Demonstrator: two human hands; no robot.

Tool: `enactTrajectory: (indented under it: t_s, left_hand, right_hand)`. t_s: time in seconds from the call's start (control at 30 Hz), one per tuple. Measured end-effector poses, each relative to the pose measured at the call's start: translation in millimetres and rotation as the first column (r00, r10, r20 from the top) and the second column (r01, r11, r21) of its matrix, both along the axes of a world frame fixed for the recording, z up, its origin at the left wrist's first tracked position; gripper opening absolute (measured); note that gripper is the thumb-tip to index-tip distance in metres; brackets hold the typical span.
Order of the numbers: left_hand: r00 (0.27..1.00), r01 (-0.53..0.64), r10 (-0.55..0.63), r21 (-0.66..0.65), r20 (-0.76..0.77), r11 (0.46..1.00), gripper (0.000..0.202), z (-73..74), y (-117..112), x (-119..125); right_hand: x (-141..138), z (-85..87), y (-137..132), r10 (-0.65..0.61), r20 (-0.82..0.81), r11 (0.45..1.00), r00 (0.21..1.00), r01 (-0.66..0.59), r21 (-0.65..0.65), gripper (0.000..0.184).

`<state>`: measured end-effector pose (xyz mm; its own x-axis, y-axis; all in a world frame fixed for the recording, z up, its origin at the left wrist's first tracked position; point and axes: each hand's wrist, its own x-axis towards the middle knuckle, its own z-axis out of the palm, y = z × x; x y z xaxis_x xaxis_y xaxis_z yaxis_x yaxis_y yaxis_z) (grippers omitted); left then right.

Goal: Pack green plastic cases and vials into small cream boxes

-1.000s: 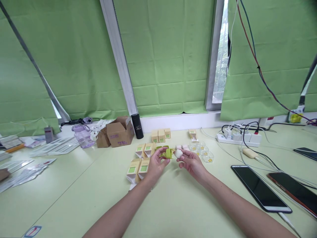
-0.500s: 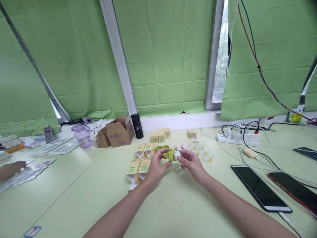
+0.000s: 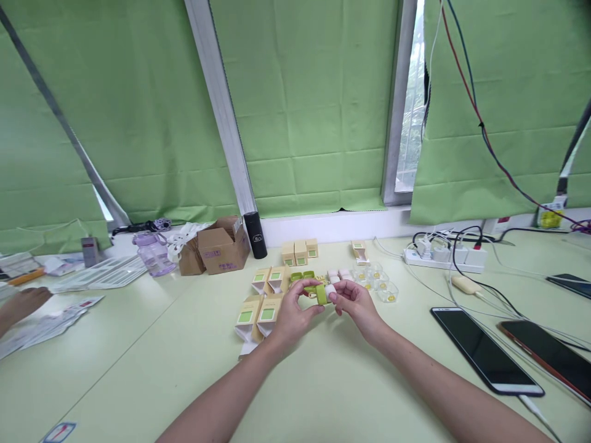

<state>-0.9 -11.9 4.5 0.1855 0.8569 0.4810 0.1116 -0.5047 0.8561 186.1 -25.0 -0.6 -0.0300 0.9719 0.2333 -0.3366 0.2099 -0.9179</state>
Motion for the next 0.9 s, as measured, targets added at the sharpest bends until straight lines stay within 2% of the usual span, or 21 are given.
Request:
enactTrajectory:
  t_s: [0.27,0.57,0.67,0.73,0.8,0.9]
  left_hand:
    - [0.999,-0.04,0.04,-0.015,-0.02,0.999,0.048,-6.2,1.4,-0.8]
    - [0.994,-0.091,0.091,-0.003,-0.055,0.996,0.045,2.1,-4.3,2.1]
    - [0.993,-0.095,0.095,-0.005,-0.077,0.995,0.045,1.9,-4.5,2.2]
    - [0.991,-0.096,0.096,0.003,-0.092,0.995,0.044,0.8,-5.0,2.1]
    - [0.99,-0.085,0.089,0.043,-0.109,0.996,0.043,0.3,-6.7,2.3]
    - [0.973,-0.092,0.126,0.174,-0.195,0.98,0.041,1.0,-11.6,3.7]
  right_hand:
    - [-3.1,-0.3,-1.1,-0.002,0.0,1.0,1.0,0.002,-0.017,0.047]
    - [-5.4,1.1,-5.1,0.047,-0.049,0.998,0.998,-0.049,-0.046,0.053]
    - [-4.6,1.1,-6.2,0.079,-0.076,0.996,0.994,-0.082,-0.04,0.062]
    - [-3.8,0.0,-5.5,0.107,-0.063,0.993,0.992,-0.109,-0.034,0.06]
    - [-3.2,-1.5,-4.0,0.113,-0.053,0.993,0.992,-0.115,-0.036,0.055]
    - [-3.1,-2.8,-2.4,0.091,-0.068,0.994,0.994,-0.094,-0.047,0.058]
